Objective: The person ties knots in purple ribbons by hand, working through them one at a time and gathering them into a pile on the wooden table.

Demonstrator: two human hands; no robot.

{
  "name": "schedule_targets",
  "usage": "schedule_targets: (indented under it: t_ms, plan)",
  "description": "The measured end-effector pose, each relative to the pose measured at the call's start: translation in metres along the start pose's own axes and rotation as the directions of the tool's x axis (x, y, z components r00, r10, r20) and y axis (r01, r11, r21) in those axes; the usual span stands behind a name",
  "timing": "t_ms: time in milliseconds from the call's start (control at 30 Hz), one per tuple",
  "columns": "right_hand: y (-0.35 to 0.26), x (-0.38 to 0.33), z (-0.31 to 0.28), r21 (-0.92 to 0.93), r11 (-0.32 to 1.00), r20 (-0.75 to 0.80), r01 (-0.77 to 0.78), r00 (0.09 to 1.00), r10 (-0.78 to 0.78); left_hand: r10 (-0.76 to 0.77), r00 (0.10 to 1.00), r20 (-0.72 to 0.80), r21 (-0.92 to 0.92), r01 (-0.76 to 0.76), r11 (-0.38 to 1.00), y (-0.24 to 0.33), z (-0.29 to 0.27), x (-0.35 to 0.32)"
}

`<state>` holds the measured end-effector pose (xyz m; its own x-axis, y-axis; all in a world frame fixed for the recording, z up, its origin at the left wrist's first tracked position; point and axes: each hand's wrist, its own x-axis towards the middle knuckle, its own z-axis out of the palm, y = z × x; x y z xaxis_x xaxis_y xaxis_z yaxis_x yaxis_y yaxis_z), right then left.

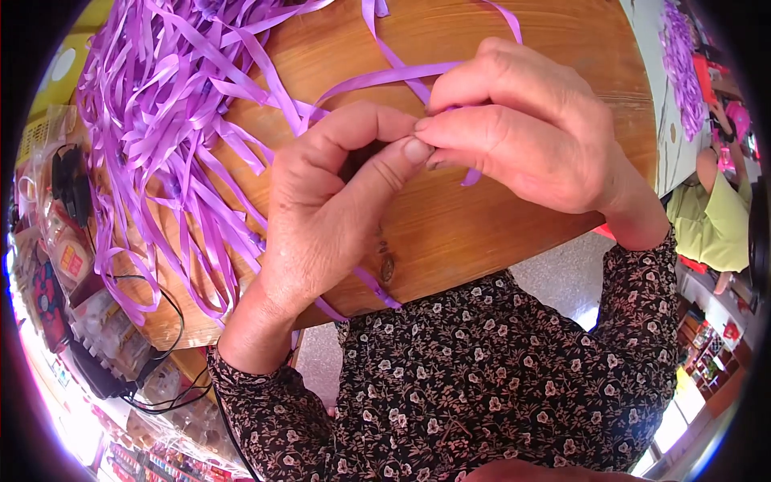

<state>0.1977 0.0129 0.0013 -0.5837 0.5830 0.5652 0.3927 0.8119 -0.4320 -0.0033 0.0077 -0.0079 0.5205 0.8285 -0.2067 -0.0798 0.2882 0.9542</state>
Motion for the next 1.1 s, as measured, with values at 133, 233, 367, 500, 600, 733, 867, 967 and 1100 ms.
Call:
schedule_targets:
  t_ms: [133, 233, 367, 500, 600, 733, 867, 967, 1100]
  plan:
    - [0.003, -0.002, 0.001, -0.033, 0.997, -0.015, 0.065, 0.998, -0.065, 0.092, 0.996, 0.014, 0.251, -0.093, 0.964, 0.002, -0.001, 0.001]
    - [0.001, -0.004, 0.003, 0.009, 0.998, -0.015, 0.059, 0.998, -0.059, 0.188, 0.981, 0.049, 0.328, -0.193, 0.925, -0.001, -0.002, 0.0]
    - [-0.006, -0.001, 0.002, 0.042, 0.998, -0.031, 0.043, 0.999, -0.042, 0.236, 0.964, 0.123, 0.434, -0.266, 0.861, 0.003, -0.008, -0.004]
    - [-0.007, -0.002, 0.001, -0.08, 0.994, 0.036, 0.075, 0.997, -0.072, 0.191, 0.98, 0.062, 0.302, -0.2, 0.932, 0.001, -0.003, -0.005]
    - [-0.003, -0.009, 0.002, -0.145, 0.98, 0.085, 0.138, 0.988, -0.127, 0.163, 0.984, 0.07, 0.32, -0.177, 0.931, -0.001, -0.003, -0.006]
    - [-0.005, -0.018, 0.007, 0.012, 0.993, 0.081, 0.118, 0.99, -0.119, 0.034, 0.992, 0.119, 0.27, -0.066, 0.961, 0.0, 0.004, -0.014]
    - [-0.002, -0.014, 0.005, 0.206, 0.976, 0.001, 0.066, 0.998, -0.068, -0.004, 0.99, 0.138, 0.154, -0.017, 0.988, 0.003, 0.006, -0.016]
    - [-0.004, -0.017, 0.001, 0.362, 0.928, 0.071, -0.082, 0.996, 0.06, -0.019, 0.99, 0.137, 0.108, 0.005, 0.994, 0.003, 0.009, -0.017]
    - [-0.001, -0.022, 0.003, 0.335, 0.94, 0.042, -0.073, 0.997, 0.062, -0.086, 0.985, 0.147, 0.069, 0.076, 0.995, 0.006, 0.011, -0.015]
